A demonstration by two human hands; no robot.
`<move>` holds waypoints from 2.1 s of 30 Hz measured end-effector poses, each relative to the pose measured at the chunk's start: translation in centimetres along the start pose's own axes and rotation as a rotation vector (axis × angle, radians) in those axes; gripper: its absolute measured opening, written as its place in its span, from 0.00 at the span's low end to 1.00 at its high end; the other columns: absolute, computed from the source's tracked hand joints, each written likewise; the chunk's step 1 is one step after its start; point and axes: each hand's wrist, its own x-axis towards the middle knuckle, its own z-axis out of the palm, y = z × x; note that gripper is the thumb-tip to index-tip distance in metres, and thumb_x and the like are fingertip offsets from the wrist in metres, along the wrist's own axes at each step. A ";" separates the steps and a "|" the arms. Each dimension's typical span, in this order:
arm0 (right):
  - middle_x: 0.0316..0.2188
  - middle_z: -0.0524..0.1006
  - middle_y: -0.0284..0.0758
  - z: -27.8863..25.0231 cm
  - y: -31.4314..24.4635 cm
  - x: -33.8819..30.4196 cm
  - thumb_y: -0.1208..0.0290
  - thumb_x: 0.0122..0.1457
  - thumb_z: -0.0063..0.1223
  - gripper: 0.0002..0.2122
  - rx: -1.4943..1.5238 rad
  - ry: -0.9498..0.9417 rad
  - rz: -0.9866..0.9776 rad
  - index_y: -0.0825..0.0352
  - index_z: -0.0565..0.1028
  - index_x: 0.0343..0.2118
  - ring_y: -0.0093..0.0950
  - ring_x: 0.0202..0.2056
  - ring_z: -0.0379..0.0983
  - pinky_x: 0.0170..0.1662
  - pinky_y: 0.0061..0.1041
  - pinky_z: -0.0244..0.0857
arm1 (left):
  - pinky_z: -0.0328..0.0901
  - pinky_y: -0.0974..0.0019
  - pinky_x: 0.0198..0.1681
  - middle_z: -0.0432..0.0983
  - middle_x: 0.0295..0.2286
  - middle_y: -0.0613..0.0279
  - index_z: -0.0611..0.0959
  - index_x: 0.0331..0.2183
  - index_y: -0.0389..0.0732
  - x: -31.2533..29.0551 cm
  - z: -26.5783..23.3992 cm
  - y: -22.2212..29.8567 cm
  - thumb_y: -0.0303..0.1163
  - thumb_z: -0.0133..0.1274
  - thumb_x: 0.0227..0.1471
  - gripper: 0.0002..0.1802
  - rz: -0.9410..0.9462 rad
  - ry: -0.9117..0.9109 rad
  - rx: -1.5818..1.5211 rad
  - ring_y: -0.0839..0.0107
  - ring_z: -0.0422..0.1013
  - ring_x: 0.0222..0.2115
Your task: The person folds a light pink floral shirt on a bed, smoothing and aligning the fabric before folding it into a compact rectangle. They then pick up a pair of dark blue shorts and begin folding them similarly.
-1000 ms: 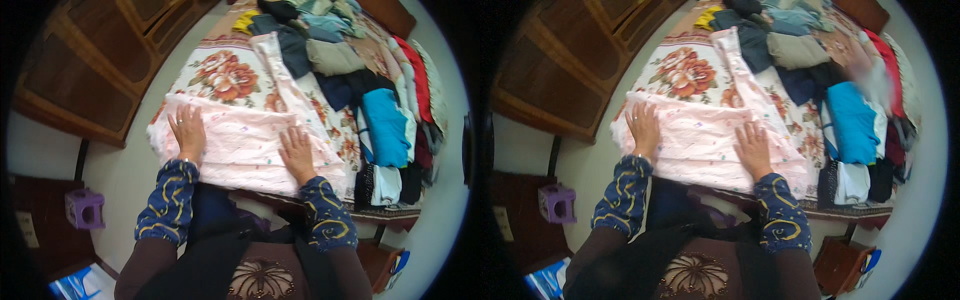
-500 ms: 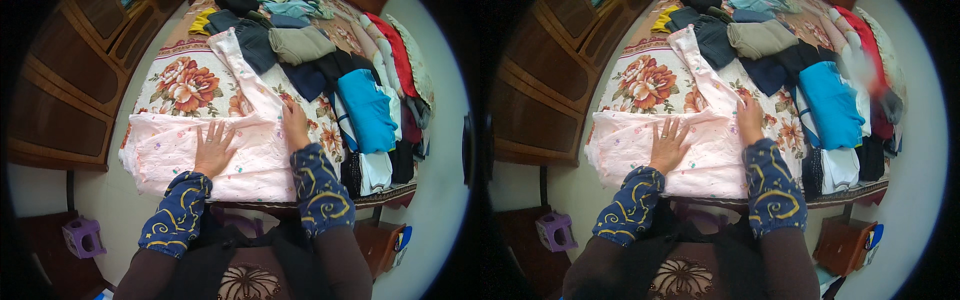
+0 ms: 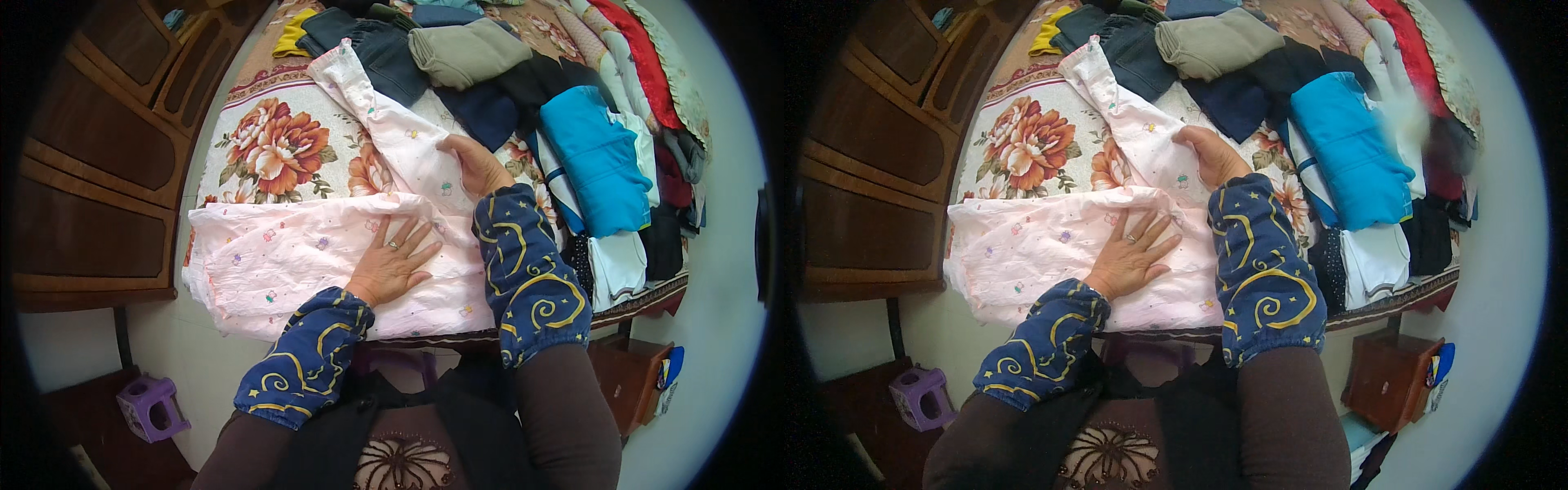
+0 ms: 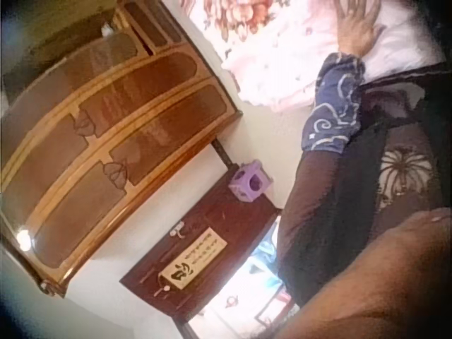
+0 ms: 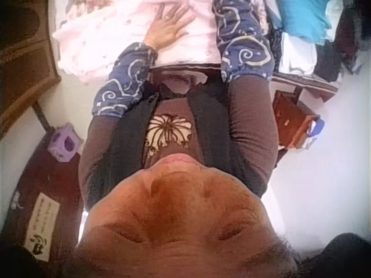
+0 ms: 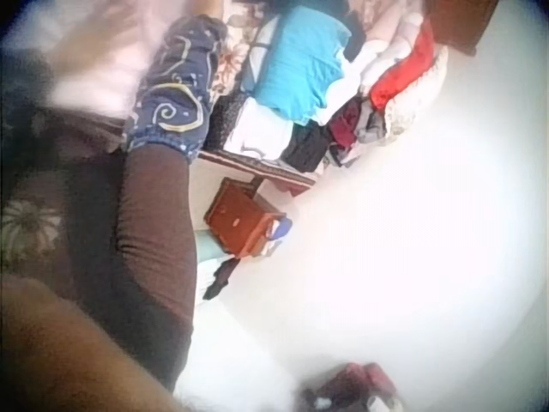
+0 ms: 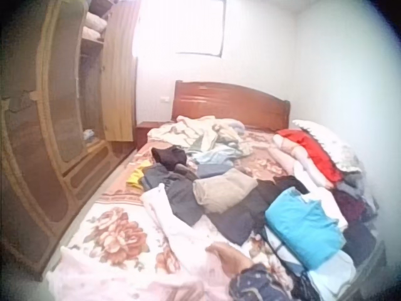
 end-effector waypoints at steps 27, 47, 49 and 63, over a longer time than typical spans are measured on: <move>0.33 0.77 0.43 7.3 1.8 5.7 0.56 0.51 0.56 0.14 -1.793 0.769 -0.924 0.63 0.78 0.31 0.40 0.38 0.74 0.41 0.40 0.66 | 0.27 0.43 0.66 0.53 0.62 0.66 0.70 0.56 0.61 -0.3 0.3 -0.6 0.55 0.46 0.54 0.28 0.008 0.073 -0.001 0.64 0.42 0.65; 0.40 0.78 0.39 7.2 -7.7 -1.0 0.72 0.53 0.46 0.11 0.262 -0.285 -0.496 0.69 0.75 0.37 0.33 0.44 0.73 0.55 0.36 0.62 | 0.28 0.41 0.65 0.53 0.62 0.68 0.66 0.59 0.62 -0.2 1.1 -0.6 0.54 0.46 0.55 0.31 0.013 0.083 -0.004 0.65 0.43 0.65; 0.40 0.78 0.39 7.6 -8.0 -1.8 0.72 0.54 0.46 0.11 0.277 -0.333 -0.512 0.69 0.75 0.38 0.33 0.45 0.73 0.56 0.36 0.62 | 0.28 0.40 0.65 0.53 0.62 0.67 0.66 0.59 0.62 -0.4 1.2 -0.7 0.53 0.46 0.55 0.31 0.003 0.076 0.006 0.65 0.43 0.65; 0.49 0.71 0.32 0.3 -5.4 -0.2 0.60 0.63 0.50 0.22 -0.693 0.290 -0.710 0.67 0.66 0.55 0.22 0.45 0.67 0.50 0.23 0.60 | 0.27 0.40 0.64 0.51 0.63 0.66 0.65 0.59 0.63 0.0 0.2 -0.1 0.55 0.43 0.56 0.30 -0.010 0.004 0.052 0.63 0.41 0.66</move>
